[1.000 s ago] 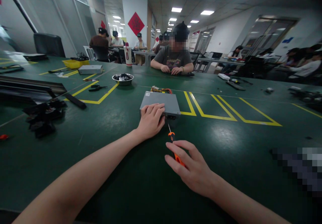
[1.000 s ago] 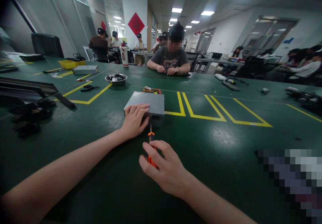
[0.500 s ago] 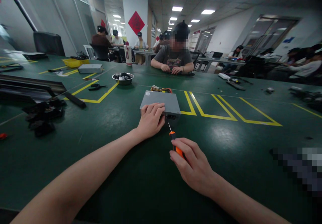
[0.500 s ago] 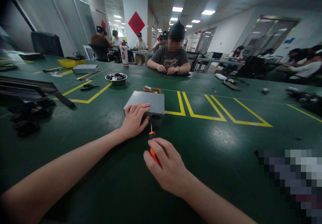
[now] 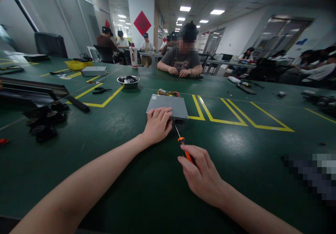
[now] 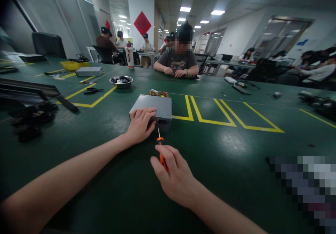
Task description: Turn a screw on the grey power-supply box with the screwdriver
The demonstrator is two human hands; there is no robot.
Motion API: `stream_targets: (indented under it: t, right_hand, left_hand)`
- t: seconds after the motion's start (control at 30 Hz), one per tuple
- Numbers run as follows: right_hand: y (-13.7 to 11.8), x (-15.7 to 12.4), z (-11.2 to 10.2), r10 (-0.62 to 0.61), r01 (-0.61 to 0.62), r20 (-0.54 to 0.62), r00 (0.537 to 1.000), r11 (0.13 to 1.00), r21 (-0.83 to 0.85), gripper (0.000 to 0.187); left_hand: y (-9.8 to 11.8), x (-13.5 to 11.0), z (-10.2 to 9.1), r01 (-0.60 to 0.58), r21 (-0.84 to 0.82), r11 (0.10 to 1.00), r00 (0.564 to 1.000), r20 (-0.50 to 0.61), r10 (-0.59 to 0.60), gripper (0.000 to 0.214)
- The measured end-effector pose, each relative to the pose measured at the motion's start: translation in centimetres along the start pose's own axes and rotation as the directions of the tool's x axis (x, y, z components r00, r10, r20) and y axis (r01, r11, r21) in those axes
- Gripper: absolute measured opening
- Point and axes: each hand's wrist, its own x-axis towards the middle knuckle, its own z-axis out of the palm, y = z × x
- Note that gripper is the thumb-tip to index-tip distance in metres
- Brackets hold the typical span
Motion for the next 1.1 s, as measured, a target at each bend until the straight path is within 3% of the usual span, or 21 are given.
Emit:
stream_targets:
  t: [0.1, 0.37, 0.53, 0.93, 1.1]
  right_hand:
    - [-0.1, 0.1, 0.0, -0.025, 0.025, 0.010, 1.000, 1.000, 0.009, 0.027]
    - [-0.1, 0.7, -0.2, 0.043, -0.051, -0.088, 0.995, 0.995, -0.090, 0.019]
    - [-0.2, -0.1, -0.3, 0.031, -0.033, -0.049, 0.998, 0.998, -0.050, 0.031]
    - [0.2, 0.2, -0.1, -0.035, 0.033, -0.059, 0.998, 0.999, -0.040, 0.020]
    - [-0.1, 0.4, -0.1, -0.079, 0.079, 0.009, 0.997, 0.997, -0.016, 0.022]
  left_hand:
    - [0.0, 0.0, 0.0, -0.003, 0.003, 1.000, 1.000, -0.002, 0.003, 0.024]
    - [0.0, 0.0, -0.1, -0.006, 0.006, 1.000, 1.000, -0.003, 0.006, 0.024]
    - [0.0, 0.0, 0.0, -0.004, -0.002, 1.000, 1.000, -0.002, 0.004, 0.024]
    - [0.0, 0.0, 0.1, -0.002, 0.006, 1.000, 1.000, 0.003, 0.002, 0.024]
    - [-0.1, 0.0, 0.1, -0.003, 0.002, 1.000, 1.000, -0.001, 0.003, 0.025]
